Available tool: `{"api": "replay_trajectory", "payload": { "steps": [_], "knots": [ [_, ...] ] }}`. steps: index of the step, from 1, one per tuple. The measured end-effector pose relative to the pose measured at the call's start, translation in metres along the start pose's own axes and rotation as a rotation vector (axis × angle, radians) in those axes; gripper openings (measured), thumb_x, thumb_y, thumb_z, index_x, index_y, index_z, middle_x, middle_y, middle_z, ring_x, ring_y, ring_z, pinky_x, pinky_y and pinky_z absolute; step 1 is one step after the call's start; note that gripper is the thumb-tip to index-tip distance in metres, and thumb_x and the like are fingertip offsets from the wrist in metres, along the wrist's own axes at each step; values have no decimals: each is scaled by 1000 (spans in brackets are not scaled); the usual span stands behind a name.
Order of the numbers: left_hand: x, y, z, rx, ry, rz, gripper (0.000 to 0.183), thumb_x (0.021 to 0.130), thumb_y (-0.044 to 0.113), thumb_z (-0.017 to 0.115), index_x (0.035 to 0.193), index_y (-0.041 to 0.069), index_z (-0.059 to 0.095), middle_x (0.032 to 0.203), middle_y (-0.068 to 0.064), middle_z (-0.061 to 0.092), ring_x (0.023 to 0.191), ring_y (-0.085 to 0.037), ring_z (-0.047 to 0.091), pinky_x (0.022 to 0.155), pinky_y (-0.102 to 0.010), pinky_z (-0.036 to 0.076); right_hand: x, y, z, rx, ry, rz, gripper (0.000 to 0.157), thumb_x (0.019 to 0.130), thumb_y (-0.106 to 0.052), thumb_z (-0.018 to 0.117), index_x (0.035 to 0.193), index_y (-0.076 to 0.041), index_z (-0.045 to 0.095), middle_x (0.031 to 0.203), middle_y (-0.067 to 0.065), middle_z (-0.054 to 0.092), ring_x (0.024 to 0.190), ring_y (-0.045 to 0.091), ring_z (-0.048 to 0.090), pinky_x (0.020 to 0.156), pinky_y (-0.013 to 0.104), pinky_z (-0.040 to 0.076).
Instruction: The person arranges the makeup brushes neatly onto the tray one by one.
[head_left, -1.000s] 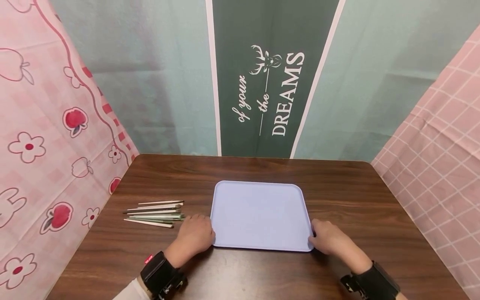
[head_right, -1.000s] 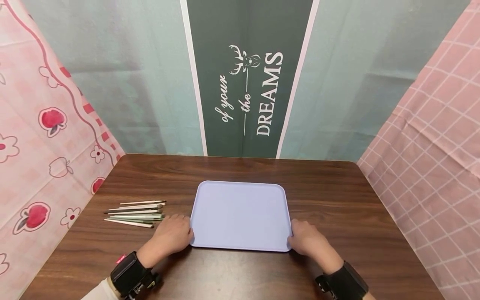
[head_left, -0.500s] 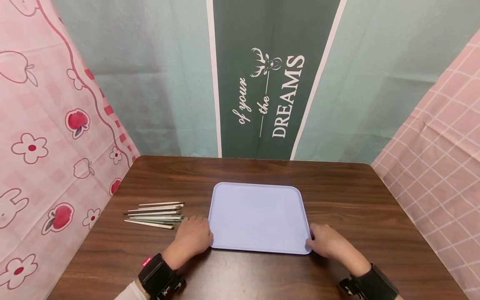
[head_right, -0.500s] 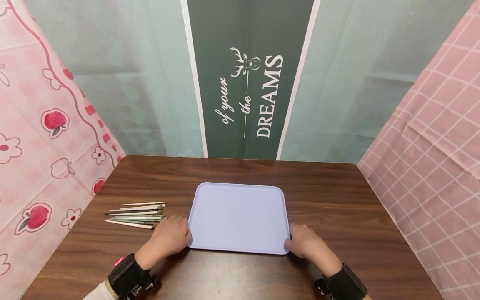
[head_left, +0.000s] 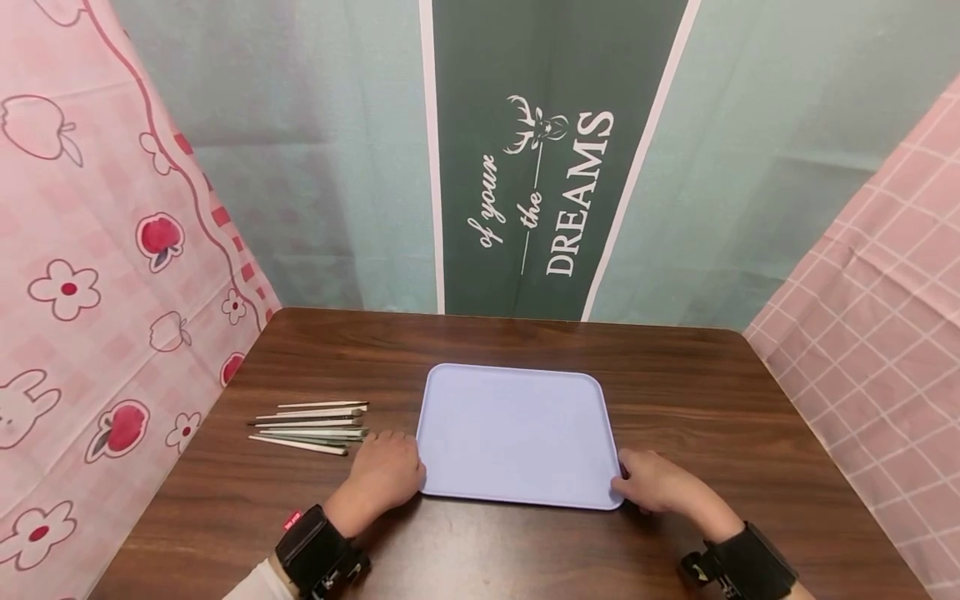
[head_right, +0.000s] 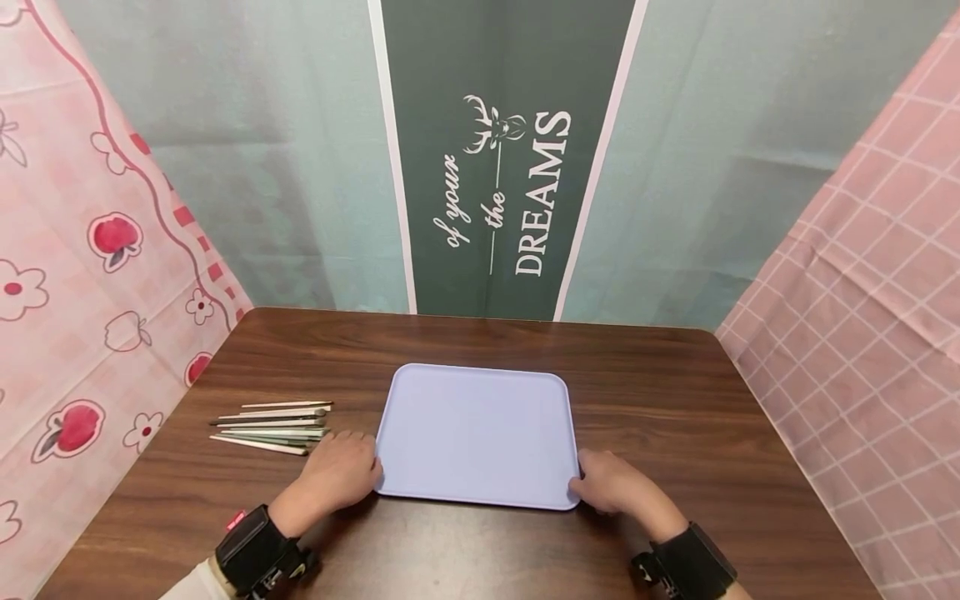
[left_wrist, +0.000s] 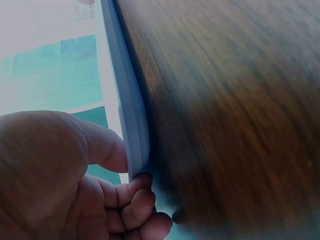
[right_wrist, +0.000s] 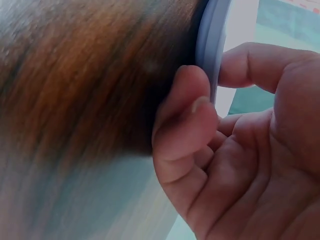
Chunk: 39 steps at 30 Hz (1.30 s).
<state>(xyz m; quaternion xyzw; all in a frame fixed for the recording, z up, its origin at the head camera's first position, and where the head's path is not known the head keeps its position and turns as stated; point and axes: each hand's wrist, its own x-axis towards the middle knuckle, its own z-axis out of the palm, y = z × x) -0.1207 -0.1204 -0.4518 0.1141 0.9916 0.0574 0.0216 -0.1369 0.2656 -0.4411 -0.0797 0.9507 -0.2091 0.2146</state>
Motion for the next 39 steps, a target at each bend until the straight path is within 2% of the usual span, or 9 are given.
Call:
{"api": "replay_trajectory", "payload": {
  "steps": [4,9,17,24,28,33,39],
  "knots": [
    [-1,-1,-3,-6,-10,-9,24,92,20,62,89,-3,67,85,-15,64,89,-34,62,82,-50,46,0,1,0,-2,-3,-1,17,89,-13,66,83,-7,52,64,6,53,50,17,55,48,30,43],
    [-4,-10,-6,-3,-3,4,48,93,44,67,104,-3,67,99,-15,66,103,-35,62,90,-54,46,0,3,1,-4,-5,3,17,89,-14,66,84,-7,51,64,5,53,51,18,55,49,31,43],
    [-12,-29,-21,-11,-12,-6,60,89,63,65,106,5,68,107,-12,63,111,-34,57,89,-54,47,1,5,1,-4,-19,14,16,89,-15,66,85,-8,52,66,6,53,53,18,55,51,31,42],
    [-25,-44,-30,-5,4,-1,61,87,57,71,115,3,67,120,-18,62,119,-39,54,95,-60,45,2,8,1,-9,-16,10,17,88,-17,66,86,-9,52,67,5,53,53,18,55,51,31,42],
    [-32,-53,-30,-48,-7,-13,62,87,52,74,123,3,65,129,-21,60,124,-44,52,99,-64,41,2,9,1,-8,-15,11,17,89,-17,66,86,-9,52,67,5,54,53,18,55,51,31,42],
    [-41,-64,-30,-72,-5,-16,62,86,50,75,128,6,64,129,-19,59,128,-45,49,103,-67,35,1,9,2,-10,-11,6,17,89,-17,66,86,-10,51,66,5,53,51,18,55,50,30,41],
    [-51,-77,-29,-71,10,-31,61,85,50,77,128,9,63,127,-18,59,123,-45,51,99,-68,37,1,9,2,-12,-3,-1,17,88,-18,66,85,-10,51,66,4,53,51,17,55,50,30,41]
  ]
}}
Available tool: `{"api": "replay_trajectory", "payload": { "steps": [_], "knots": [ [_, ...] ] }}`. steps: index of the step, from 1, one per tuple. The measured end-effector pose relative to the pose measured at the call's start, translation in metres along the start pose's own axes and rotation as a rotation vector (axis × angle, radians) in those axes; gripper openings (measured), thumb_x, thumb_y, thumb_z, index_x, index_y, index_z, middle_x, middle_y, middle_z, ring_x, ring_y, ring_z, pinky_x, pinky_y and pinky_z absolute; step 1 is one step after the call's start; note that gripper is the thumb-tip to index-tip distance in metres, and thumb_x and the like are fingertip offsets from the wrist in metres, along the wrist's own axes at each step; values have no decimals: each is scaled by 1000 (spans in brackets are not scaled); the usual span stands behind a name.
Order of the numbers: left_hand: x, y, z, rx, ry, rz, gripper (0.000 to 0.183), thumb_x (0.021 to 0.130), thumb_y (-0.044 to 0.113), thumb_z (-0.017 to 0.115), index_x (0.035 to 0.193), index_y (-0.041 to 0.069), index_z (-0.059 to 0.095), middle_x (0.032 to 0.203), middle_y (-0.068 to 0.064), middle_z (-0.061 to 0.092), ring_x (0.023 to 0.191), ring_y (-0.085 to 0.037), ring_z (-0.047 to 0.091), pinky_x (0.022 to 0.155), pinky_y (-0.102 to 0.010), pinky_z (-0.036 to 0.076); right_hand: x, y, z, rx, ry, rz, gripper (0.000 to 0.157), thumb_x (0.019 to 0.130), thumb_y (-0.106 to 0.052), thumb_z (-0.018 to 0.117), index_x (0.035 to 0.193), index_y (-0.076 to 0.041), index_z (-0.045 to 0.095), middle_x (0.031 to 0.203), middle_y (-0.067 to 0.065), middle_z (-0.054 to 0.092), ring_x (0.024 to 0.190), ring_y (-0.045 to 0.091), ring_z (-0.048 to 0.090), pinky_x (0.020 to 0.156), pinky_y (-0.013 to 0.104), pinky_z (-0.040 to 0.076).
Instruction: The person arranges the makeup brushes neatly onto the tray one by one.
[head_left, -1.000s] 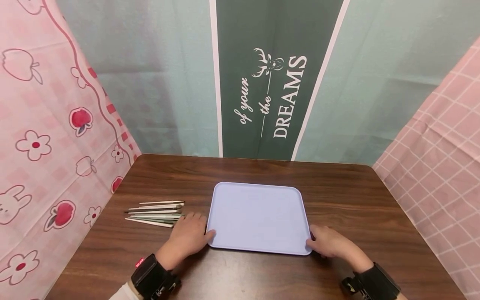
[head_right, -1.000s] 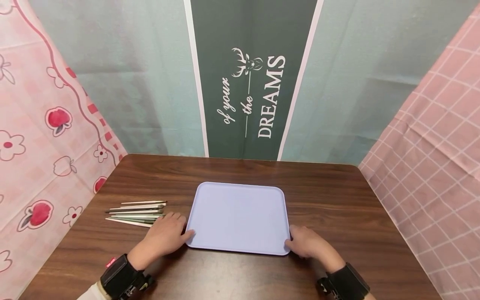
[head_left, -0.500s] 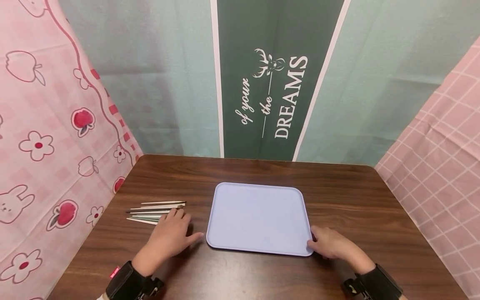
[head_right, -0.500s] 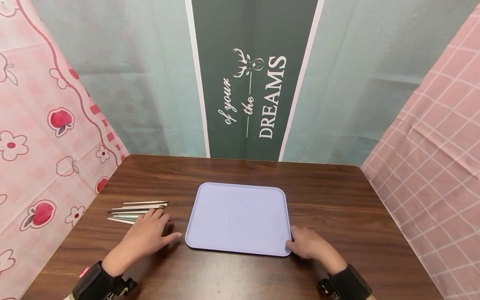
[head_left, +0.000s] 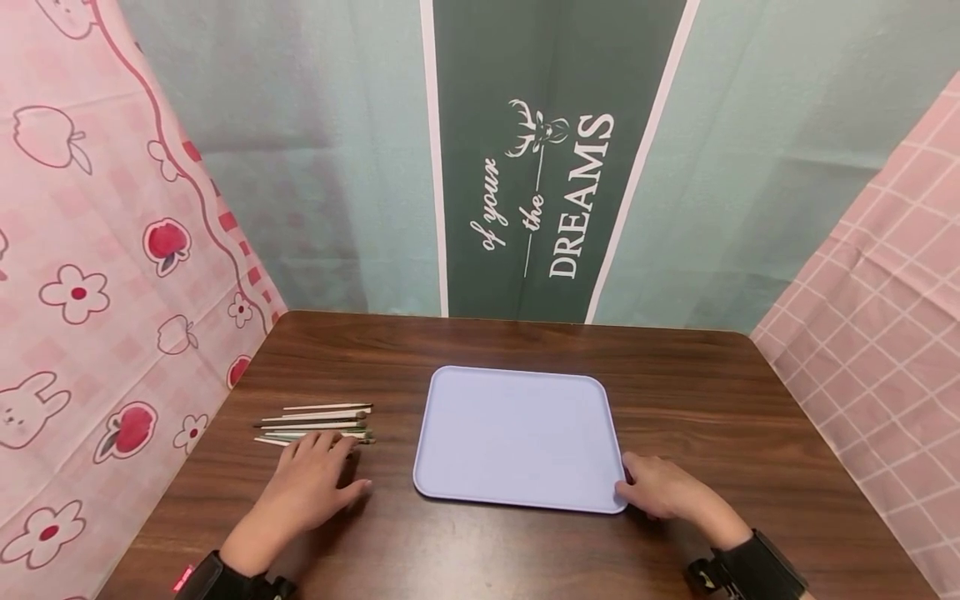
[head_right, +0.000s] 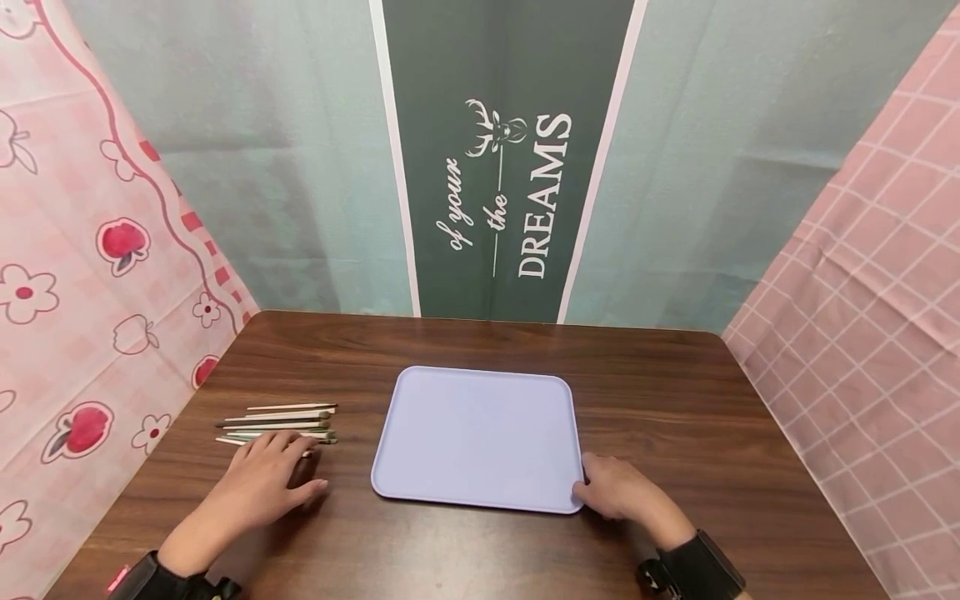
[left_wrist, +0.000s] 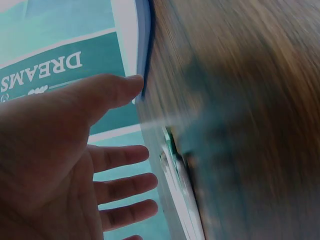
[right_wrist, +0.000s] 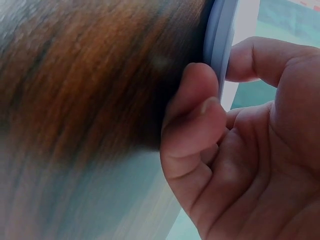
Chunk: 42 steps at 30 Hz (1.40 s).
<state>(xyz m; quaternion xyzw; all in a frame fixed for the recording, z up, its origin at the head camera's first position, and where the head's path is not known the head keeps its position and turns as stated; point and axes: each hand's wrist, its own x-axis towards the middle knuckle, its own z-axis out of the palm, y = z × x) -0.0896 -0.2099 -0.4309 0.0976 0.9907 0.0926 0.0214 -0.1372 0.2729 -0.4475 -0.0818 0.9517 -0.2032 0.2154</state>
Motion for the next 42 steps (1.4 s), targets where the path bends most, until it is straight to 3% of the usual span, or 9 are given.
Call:
{"api": "replay_trajectory", "payload": {
  "steps": [14,18,23,42],
  "knots": [
    [-12,-29,0,20,30,-27,61,85,44,78,130,6,62,124,-22,60,119,-48,53,98,-70,35,-1,2,2,9,13,-15,18,88,-18,66,83,-11,50,66,3,53,51,17,54,49,30,41],
    [-13,-35,1,26,34,-40,55,84,42,79,124,6,64,118,-20,60,116,-47,54,97,-71,35,-1,2,3,5,11,-15,18,88,-18,66,83,-11,50,65,4,53,50,17,54,49,30,40],
    [-14,-39,2,27,52,-44,45,85,38,79,114,8,65,110,-14,61,112,-44,55,97,-70,36,-2,1,2,3,9,-9,18,89,-19,66,84,-11,50,65,4,53,50,17,54,49,30,40],
    [-6,-52,2,8,18,-84,36,86,28,77,112,6,65,112,-19,62,115,-49,54,102,-73,30,-1,2,2,-1,12,2,18,89,-19,66,85,-11,51,65,4,53,50,17,54,48,30,40]
  ]
}}
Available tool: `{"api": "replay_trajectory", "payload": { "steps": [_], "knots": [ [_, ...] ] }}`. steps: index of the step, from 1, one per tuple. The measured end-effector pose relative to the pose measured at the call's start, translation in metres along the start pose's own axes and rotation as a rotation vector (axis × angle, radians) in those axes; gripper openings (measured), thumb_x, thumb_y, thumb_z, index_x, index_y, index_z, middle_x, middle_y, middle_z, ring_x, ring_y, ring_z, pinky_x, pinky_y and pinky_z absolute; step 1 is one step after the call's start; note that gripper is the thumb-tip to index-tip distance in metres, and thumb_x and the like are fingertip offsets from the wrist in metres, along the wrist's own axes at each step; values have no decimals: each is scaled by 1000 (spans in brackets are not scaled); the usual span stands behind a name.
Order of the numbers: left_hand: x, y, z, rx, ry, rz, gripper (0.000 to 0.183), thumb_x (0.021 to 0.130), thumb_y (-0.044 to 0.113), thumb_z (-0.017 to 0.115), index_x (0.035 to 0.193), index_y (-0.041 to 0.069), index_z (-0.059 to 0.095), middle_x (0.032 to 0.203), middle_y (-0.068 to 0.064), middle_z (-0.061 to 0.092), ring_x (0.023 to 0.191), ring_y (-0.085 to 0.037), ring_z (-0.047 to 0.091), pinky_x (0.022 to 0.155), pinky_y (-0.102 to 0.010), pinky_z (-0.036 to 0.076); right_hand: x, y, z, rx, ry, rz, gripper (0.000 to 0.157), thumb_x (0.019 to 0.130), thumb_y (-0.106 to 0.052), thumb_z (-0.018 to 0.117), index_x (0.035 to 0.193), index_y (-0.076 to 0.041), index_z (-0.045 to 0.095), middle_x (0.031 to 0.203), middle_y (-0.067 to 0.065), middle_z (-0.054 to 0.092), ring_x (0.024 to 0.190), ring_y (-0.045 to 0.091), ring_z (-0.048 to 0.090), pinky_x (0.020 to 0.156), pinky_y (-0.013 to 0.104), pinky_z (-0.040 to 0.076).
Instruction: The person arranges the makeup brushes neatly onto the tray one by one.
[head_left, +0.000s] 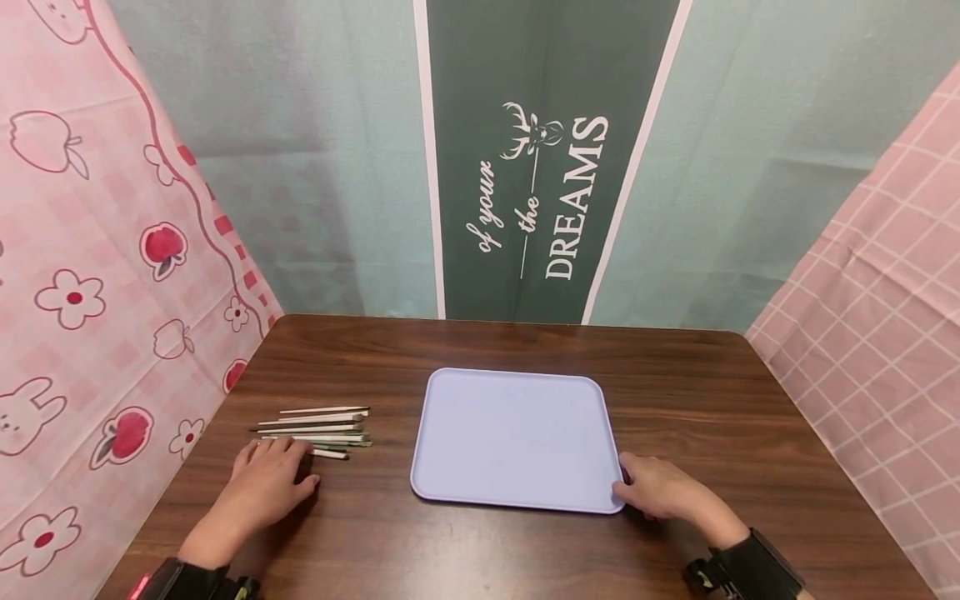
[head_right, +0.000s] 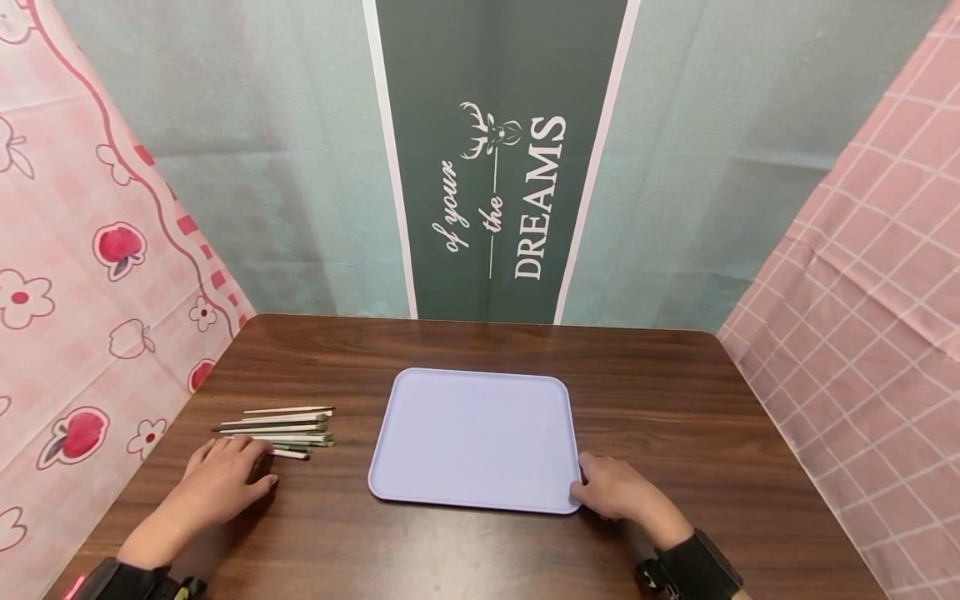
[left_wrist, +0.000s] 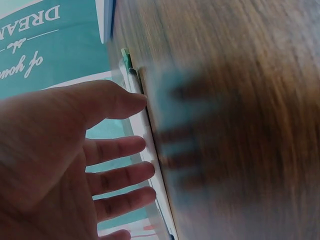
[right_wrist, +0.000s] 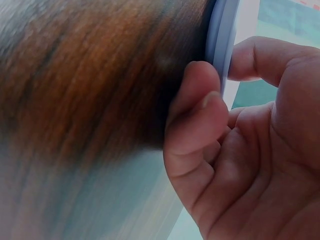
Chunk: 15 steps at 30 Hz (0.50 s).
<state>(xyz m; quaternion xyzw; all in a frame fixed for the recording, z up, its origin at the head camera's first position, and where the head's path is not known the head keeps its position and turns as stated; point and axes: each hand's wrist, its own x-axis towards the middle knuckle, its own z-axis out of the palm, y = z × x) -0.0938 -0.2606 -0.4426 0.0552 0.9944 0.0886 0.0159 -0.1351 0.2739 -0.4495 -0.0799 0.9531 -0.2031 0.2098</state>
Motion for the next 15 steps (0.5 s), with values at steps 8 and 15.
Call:
{"api": "replay_trajectory", "payload": {
  "steps": [8,15],
  "knots": [
    [14,-3,3,46,83,61,13,82,12,73,90,12,62,90,-4,58,97,-37,61,101,-73,31,1,2,-1,0,-1,3,18,90,-20,66,86,-11,51,66,4,53,51,17,55,49,30,40],
    [19,-7,4,77,77,117,17,86,3,72,82,15,60,83,2,57,93,-31,62,99,-75,32,1,1,-1,8,-4,0,18,89,-20,67,86,-11,51,66,4,53,51,17,54,49,30,41]
  ]
}}
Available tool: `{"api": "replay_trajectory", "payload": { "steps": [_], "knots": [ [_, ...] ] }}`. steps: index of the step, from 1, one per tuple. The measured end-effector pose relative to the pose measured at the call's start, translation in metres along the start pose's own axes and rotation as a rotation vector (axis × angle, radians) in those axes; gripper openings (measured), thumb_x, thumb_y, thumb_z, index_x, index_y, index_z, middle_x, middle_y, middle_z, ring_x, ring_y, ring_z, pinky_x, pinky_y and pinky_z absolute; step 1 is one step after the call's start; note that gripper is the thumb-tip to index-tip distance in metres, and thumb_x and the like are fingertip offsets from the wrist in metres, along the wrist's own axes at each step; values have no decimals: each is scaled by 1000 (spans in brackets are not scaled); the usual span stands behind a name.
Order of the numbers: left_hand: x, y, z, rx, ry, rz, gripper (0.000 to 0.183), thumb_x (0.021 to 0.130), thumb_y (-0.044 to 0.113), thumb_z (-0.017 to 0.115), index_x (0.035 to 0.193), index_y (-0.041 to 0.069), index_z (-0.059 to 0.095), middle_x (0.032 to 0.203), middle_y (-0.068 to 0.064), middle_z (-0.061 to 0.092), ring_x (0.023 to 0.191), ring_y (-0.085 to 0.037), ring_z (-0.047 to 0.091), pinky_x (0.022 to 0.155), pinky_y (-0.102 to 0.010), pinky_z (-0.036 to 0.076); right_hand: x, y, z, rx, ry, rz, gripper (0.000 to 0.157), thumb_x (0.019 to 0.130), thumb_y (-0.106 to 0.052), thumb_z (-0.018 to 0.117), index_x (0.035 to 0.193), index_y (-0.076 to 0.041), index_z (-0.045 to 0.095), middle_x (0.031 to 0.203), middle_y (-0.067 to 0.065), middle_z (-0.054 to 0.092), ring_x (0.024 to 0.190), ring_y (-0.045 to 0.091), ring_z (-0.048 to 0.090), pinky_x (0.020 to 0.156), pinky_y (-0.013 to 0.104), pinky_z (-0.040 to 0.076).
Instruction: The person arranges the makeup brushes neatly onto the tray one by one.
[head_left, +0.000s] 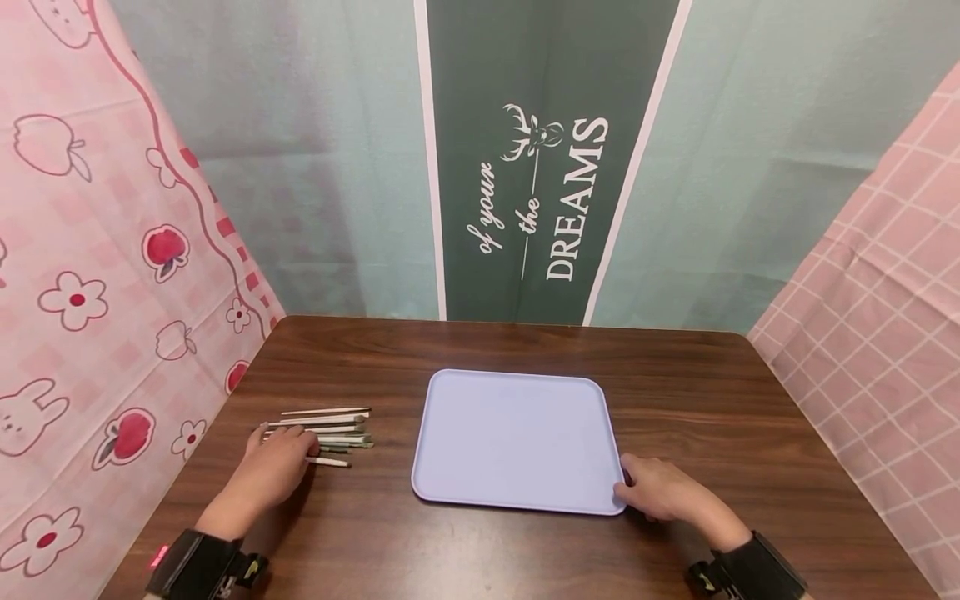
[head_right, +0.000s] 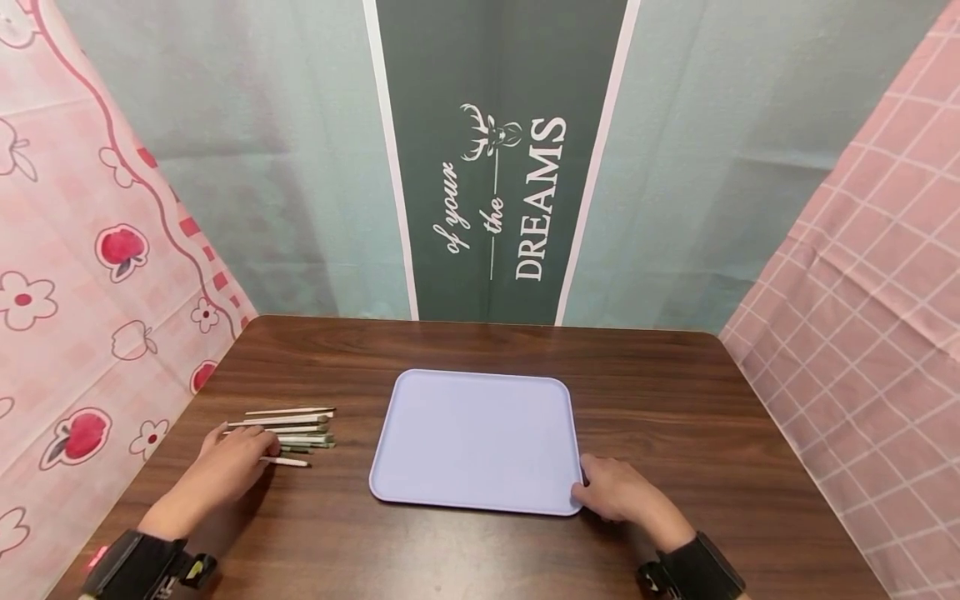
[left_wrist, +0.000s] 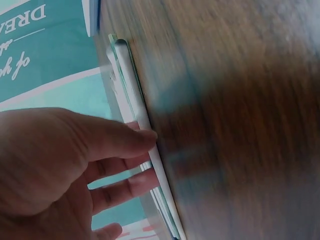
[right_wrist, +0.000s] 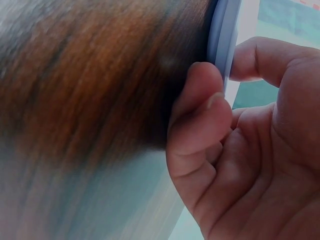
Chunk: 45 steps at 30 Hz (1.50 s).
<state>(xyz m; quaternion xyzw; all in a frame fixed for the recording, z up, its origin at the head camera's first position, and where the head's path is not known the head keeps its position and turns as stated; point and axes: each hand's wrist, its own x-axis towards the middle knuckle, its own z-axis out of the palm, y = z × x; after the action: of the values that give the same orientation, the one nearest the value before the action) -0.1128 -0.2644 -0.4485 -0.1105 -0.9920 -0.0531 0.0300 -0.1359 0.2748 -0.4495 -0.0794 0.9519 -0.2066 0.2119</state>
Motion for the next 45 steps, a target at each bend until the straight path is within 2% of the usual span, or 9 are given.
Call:
{"api": "replay_trajectory", "payload": {
  "steps": [5,9,14,21,27,32,37,42,45],
  "knots": [
    [2,-7,-1,23,5,47,23,85,9,79,80,20,60,80,7,57,86,-23,62,95,-72,37,0,-1,-1,2,2,0,18,89,-20,67,86,-11,51,65,4,53,51,17,54,48,30,40],
    [3,-13,0,2,14,107,24,84,10,79,81,22,59,79,11,57,82,-16,60,79,-53,46,-1,-1,-1,1,6,0,18,89,-20,66,86,-11,51,65,4,53,51,17,54,48,30,40],
    [5,-22,2,-50,45,211,26,83,10,80,81,23,58,78,15,54,76,-8,55,67,-35,40,0,-1,0,-3,7,2,18,89,-20,66,86,-11,51,66,4,53,51,17,55,49,30,41],
    [4,-26,8,-143,57,328,24,86,7,77,83,21,57,80,14,49,75,-3,47,65,-30,44,-1,-2,1,-4,2,13,18,88,-19,67,86,-11,51,67,4,53,51,18,55,49,31,42],
    [5,-21,7,-126,134,372,21,88,5,74,87,18,57,84,12,48,79,-5,49,67,-29,45,-1,-2,1,-6,13,10,18,88,-20,67,85,-11,50,66,4,53,50,17,54,48,30,42],
    [7,-13,3,-106,150,377,20,88,3,74,90,15,58,84,10,51,80,-10,54,68,-32,49,-1,-2,2,-15,31,6,19,86,-20,67,83,-12,49,63,4,53,48,17,54,47,30,42],
    [12,-5,0,-162,122,371,18,87,0,72,90,12,59,82,9,53,75,-8,55,66,-32,49,-1,-1,3,-18,39,3,20,86,-20,67,82,-12,49,63,3,52,47,17,54,47,30,42],
    [17,3,-3,-205,47,289,14,85,4,72,90,12,61,77,11,51,69,-1,47,60,-27,44,-1,-1,3,-18,40,-4,19,85,-20,66,82,-12,49,64,3,52,48,17,54,47,30,42],
    [20,9,-3,-211,43,270,15,83,6,73,88,14,62,74,13,49,66,1,44,58,-24,40,-1,-1,3,-20,45,-4,20,85,-20,66,82,-12,49,64,3,52,48,17,54,48,30,42]
  ]
}}
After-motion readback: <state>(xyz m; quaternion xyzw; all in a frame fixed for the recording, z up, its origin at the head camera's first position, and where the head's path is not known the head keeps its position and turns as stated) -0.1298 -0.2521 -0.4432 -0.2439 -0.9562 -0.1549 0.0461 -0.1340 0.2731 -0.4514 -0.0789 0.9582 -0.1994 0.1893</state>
